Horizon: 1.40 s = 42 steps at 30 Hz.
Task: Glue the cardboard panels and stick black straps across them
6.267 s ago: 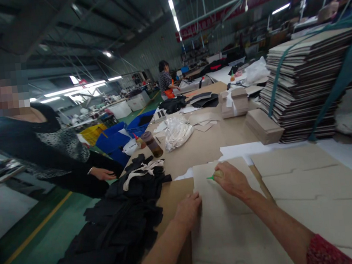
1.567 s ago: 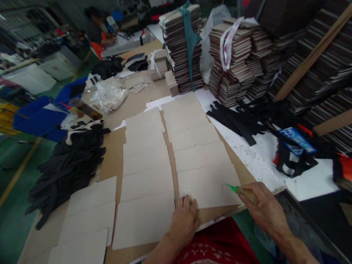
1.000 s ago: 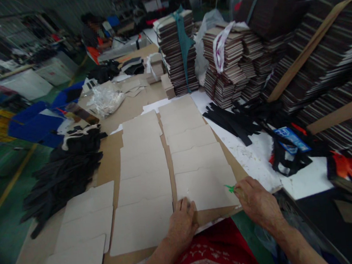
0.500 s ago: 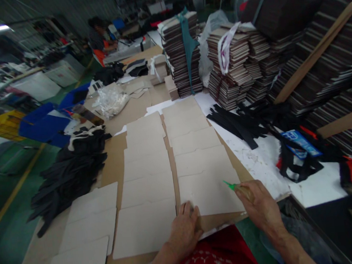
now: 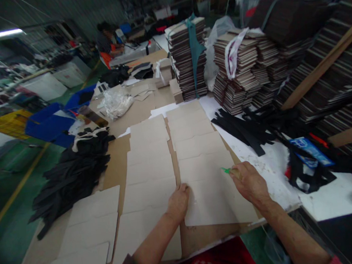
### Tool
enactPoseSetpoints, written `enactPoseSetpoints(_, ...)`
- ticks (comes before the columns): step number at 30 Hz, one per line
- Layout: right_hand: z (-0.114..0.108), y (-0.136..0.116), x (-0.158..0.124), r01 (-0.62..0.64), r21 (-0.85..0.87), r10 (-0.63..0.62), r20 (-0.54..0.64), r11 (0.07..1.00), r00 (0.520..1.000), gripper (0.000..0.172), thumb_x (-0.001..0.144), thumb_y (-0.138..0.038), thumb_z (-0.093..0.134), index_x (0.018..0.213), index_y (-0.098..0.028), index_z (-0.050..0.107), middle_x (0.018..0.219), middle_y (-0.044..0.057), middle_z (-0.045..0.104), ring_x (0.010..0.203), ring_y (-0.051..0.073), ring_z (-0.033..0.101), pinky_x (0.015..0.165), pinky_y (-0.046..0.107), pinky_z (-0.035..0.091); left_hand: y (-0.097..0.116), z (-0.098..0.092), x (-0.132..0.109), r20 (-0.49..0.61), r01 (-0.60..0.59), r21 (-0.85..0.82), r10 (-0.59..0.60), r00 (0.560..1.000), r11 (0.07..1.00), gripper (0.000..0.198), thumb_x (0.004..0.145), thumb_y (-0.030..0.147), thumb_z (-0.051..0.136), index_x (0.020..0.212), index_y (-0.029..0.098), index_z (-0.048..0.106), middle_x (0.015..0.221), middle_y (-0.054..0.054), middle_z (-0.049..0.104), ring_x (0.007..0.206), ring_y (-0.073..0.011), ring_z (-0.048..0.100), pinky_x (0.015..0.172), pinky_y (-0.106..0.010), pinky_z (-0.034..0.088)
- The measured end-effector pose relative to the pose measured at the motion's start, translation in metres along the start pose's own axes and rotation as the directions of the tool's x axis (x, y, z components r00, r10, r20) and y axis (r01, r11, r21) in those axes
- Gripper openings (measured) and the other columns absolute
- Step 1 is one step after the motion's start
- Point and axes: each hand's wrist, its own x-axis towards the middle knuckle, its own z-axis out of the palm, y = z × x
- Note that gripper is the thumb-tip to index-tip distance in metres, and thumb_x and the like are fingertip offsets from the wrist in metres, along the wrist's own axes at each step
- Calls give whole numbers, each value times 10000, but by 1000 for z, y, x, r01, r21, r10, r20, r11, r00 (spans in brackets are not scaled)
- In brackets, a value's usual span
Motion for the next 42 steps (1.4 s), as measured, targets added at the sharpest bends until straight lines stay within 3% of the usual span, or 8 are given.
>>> enactPoseSetpoints(3, 3, 1, 5, 34, -63, -30, 49, 997, 998, 223, 918, -411, 497, 1008, -227, 585, 975, 67, 596, 911, 247, 590, 799, 380, 499, 0, 2, 2, 14, 3, 28, -4, 1000, 1000, 328, 931, 73, 389, 1169, 108, 611, 1273, -113, 572, 1183, -223, 533, 1054, -321, 456)
enactPoseSetpoints(8, -1, -4, 19, 123, -159, -107, 109, 980, 988, 148, 932, -336, 485, 994, -229, 567, 994, 70, 594, 941, 244, 579, 794, 361, 492, 1, 1, 7, 40, 6, 54, -8, 999, 999, 315, 932, 79, 405, 1138, 96, 643, 1223, -119, 601, 1159, -236, 556, 1014, -324, 491)
enactPoseSetpoints(15, -13, 5, 28, 122, -184, -87, 185, 975, 979, 130, 898, -324, 503, 961, -231, 567, 970, 70, 611, 928, 248, 594, 780, 362, 476, -2, 2, 10, 40, -4, 42, 3, 999, 999, 301, 934, 86, 412, 1098, 83, 664, 1195, -129, 605, 1154, -237, 556, 1020, -330, 482)
enactPoseSetpoints(21, -11, 15, 21, 54, -31, -47, 183, 998, 982, 233, 889, -441, 494, 959, -238, 582, 953, 55, 619, 910, 241, 616, 792, 364, 479, -3, 5, 9, 16, 8, 18, -8, 1000, 1000, 299, 936, 92, 414, 1107, 91, 659, 1183, -117, 608, 1137, -231, 563, 1020, -327, 481)
enactPoseSetpoints(32, -1, 10, 24, -11, 46, 8, 60, 999, 998, 286, 880, -481, 500, 963, -225, 598, 967, 86, 607, 918, 260, 596, 833, 410, 476, -3, 4, 9, 15, 10, 10, -10, 1000, 1000, 296, 933, 97, 413, 1068, 121, 675, 1139, -103, 627, 1138, -217, 563, 1007, -314, 490)
enactPoseSetpoints(36, 7, -13, 25, -120, 239, 107, 68, 964, 992, 349, 823, -551, 574, 964, -233, 605, 980, 70, 617, 908, 251, 603, 821, 405, 481, -1, 7, 8, -4, 11, 7, -11, 1000, 1000, 285, 933, 121, 427, 1083, 125, 670, 1147, -105, 615, 1144, -223, 556, 986, -313, 511)
enactPoseSetpoints(39, 21, -42, 25, -31, 329, -17, 144, 944, 989, 296, 851, -510, 563, 959, -237, 597, 975, 61, 620, 911, 236, 598, 824, 383, 482, 0, 9, 7, -30, 29, 10, -28, 999, 1000, 294, 930, 121, 420, 1091, 133, 665, 1219, -114, 582, 1152, -227, 551, 961, -317, 529)
enactPoseSetpoints(42, 36, -67, 26, 83, 298, -142, 183, 951, 973, 218, 884, -448, 530, 957, -249, 582, 979, 53, 607, 906, 227, 586, 810, 371, 478, 1, 10, 6, -51, 31, 11, -30, 998, 999, 319, 934, 115, 395, 1124, 121, 651, 1343, -129, 524, 1188, -236, 532, 962, -320, 527)
